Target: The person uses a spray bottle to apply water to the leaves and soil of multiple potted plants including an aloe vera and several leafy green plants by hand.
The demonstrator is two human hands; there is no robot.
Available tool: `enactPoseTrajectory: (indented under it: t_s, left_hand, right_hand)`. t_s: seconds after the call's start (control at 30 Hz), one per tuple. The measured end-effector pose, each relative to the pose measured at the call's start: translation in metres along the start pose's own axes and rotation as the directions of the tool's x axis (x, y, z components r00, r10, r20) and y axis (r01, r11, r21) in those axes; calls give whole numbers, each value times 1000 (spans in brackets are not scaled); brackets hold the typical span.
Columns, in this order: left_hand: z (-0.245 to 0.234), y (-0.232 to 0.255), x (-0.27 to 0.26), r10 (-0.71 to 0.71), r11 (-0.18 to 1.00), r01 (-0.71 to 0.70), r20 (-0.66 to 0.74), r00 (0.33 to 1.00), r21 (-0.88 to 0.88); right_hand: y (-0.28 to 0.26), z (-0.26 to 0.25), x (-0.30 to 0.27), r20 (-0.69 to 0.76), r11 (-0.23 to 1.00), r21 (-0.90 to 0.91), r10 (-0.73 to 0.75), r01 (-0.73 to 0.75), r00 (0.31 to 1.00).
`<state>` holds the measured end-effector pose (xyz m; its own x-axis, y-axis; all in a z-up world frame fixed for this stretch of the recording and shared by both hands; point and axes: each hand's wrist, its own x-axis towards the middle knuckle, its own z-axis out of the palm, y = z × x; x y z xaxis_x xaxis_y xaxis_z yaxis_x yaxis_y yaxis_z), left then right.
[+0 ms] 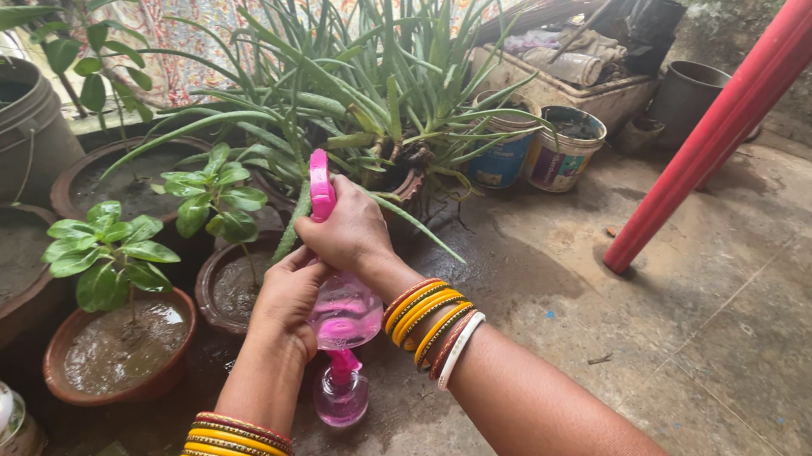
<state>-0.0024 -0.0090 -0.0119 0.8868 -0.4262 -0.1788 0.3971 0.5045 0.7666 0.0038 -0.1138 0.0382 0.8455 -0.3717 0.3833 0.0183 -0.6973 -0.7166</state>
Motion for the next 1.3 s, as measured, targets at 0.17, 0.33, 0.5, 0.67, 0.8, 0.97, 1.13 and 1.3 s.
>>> enactPoseTrajectory:
  t_s: [0.17, 0.33, 0.5, 0.67, 0.8, 0.97, 1.13, 1.3]
  left_hand:
    - [-13, 6, -2, 54, 997, -51, -36, 998, 60]
    - [-25, 14, -11, 25, 1000, -26, -85, 996, -8]
    - [-39, 19, -17, 21, 1000, -22, -159, 987, -5]
    - [-59, 17, -19, 22, 999, -27, -177, 984, -26]
    - [-79, 9, -23, -19, 1000, 21, -260, 965, 7]
    - [-105, -8, -14, -137, 989, 118, -273, 952, -83]
    - [-109, -8, -11, -27, 998, 10, -268, 963, -65]
    - [-92, 7, -26, 82, 994, -96, -202, 976, -57]
  right_hand:
    - [-10, 10, -1, 76, 1000, -13, 23, -22, 997]
    - [-16, 27, -4, 106, 999, 36, -9, 5, 994]
    - [-25, 41, -11, 142, 997, 74, -29, 19, 989]
    - [-30, 58, -17, 206, 995, 95, -37, 18, 978]
    - [-25, 77, -30, 230, 997, 77, -45, 28, 972]
    - [-17, 95, -41, 309, 997, -2, 77, -80, 948]
    - [-25, 91, -43, 255, 993, 90, 54, -80, 965]
    - [-44, 77, -41, 206, 997, 69, 14, -28, 978]
